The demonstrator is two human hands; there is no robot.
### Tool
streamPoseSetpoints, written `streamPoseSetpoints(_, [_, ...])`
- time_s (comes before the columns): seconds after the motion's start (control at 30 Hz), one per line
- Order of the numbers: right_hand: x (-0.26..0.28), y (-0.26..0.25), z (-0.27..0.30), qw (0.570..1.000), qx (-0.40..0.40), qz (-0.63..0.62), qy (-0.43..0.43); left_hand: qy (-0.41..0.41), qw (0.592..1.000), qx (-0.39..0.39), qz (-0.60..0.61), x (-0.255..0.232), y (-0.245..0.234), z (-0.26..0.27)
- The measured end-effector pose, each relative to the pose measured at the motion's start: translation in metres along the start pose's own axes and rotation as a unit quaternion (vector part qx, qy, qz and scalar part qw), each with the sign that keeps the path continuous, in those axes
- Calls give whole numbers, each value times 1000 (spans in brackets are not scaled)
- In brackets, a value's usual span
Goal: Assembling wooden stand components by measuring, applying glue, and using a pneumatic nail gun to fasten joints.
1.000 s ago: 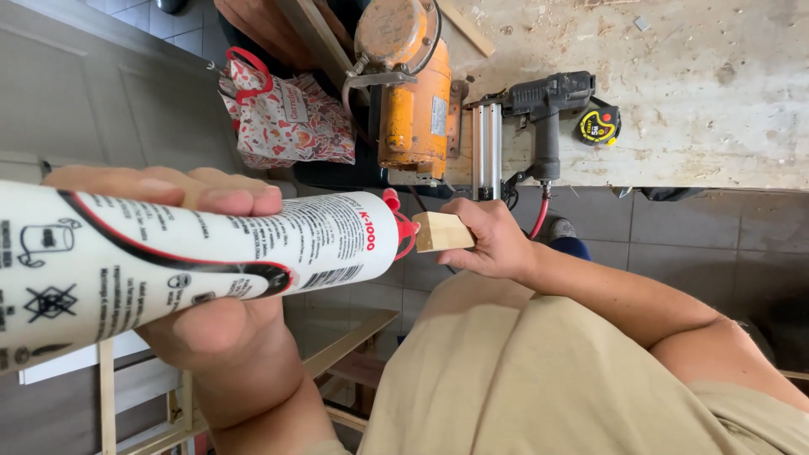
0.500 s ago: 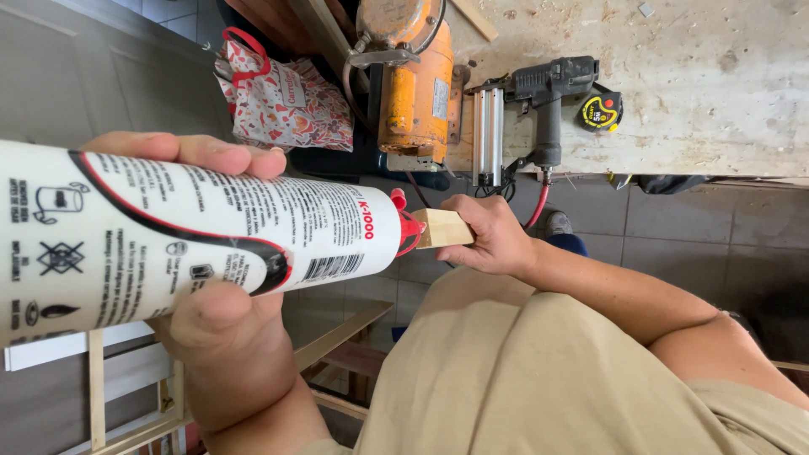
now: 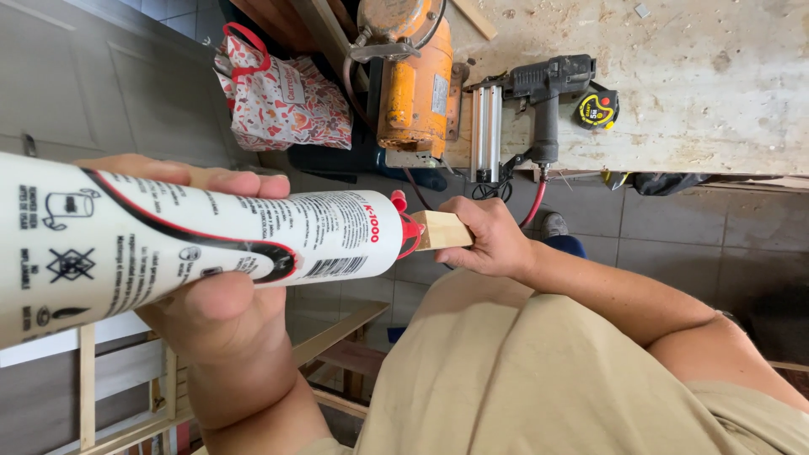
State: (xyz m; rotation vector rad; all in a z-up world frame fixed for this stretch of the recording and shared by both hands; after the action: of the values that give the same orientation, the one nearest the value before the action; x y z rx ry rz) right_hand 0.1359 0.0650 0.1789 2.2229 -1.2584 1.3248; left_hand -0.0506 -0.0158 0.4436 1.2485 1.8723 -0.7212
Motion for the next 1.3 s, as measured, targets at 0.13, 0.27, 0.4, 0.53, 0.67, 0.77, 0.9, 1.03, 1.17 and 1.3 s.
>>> streamPoseSetpoints(0.13, [-2, 2, 2, 1000, -5, 6, -8, 9, 999, 11, -29, 0, 2, 2])
streamPoseSetpoints(0.27, [-2, 3, 1, 997, -49, -63, -7, 2, 999, 19, -34, -4, 4, 0])
streamPoseSetpoints(0.4, [-3, 4, 5, 997, -49, -59, -2, -5, 999, 27, -39, -4, 5, -2])
streamPoseSetpoints(0.53, [-3, 4, 7, 997, -45, -58, 4, -13, 998, 34, -45, -1, 3, -2])
streamPoseSetpoints(0.67, [-3, 6, 8, 997, -39, -64, 8, -20, 998, 41, -50, 11, -4, -5])
streamPoseSetpoints(0.77, [-3, 7, 8, 997, -36, -65, 9, -24, 997, 47, -53, 14, -6, -6])
streamPoseSetpoints(0.9, [-2, 6, 6, 998, -29, -58, 9, -28, 997, 56, -56, -2, 0, -4])
streamPoseSetpoints(1.03, [-1, 6, 5, 998, -28, -58, 10, -34, 996, 62, -58, -10, 3, -1])
streamPoseSetpoints(1.17, [1, 5, 4, 998, -27, -54, 12, -41, 995, 69, -59, -13, 3, 1])
streamPoseSetpoints(1.3, [-5, 6, 6, 998, -24, -53, 13, -47, 994, 75, -62, -14, 3, 2])
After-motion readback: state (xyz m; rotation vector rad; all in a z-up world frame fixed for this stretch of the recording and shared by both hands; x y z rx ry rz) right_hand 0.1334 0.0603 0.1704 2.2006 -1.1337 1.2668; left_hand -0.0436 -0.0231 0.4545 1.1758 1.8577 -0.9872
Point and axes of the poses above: each hand's wrist, its own z-axis away from the middle knuckle, its own y-axis out of the palm, x = y × z, the point moved 1 cm from there along -z, towards the middle knuckle
